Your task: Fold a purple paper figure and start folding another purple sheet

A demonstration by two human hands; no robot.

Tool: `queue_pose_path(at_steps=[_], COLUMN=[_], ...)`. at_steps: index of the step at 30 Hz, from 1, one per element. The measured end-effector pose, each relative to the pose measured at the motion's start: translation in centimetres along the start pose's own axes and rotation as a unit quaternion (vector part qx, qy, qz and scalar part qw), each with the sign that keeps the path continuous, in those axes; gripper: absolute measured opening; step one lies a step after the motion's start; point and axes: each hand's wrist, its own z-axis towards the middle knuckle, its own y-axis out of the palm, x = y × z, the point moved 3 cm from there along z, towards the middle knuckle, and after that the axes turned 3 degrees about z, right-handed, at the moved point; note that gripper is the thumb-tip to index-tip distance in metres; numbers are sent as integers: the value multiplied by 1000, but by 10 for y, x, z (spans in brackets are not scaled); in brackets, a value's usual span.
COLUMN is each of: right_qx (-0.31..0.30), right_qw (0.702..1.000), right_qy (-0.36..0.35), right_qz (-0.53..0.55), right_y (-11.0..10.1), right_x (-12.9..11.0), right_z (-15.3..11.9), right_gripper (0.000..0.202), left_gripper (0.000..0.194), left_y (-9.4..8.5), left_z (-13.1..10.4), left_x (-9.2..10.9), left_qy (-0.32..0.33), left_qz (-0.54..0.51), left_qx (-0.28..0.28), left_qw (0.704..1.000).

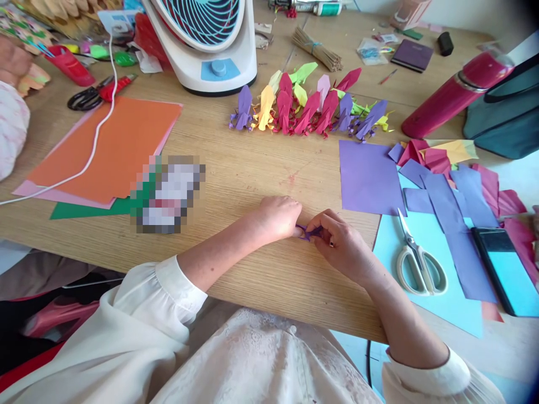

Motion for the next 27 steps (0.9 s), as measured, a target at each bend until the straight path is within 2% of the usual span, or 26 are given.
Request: queue_pose_path(at_steps=[6,10,12,21,27], right_qx=[28,-27,-35,0,-24], right_qw=[998,996,997,1000,997], right_qy=[16,20,22,25,17], right_qz=[59,81,68,5,-69], right_y=[-14,-17,-15,-6,-4], right_x=[9,18,20,12,11], right_z=[0,2,3,9,9], right_gripper=[16,16,18,10,15], left_gripper=[39,37,37,39,39], left_y=[0,0,0,2,1], left_z=[1,1,1,3,3], left_x=[0,-1,-1,-1,0], left_qy=[15,19,18,18,11], left_qz=[5,2,3,15,11], left_qx=[-2,4,5,1,-1], left_qw=[1000,1000,1000,1000,1000])
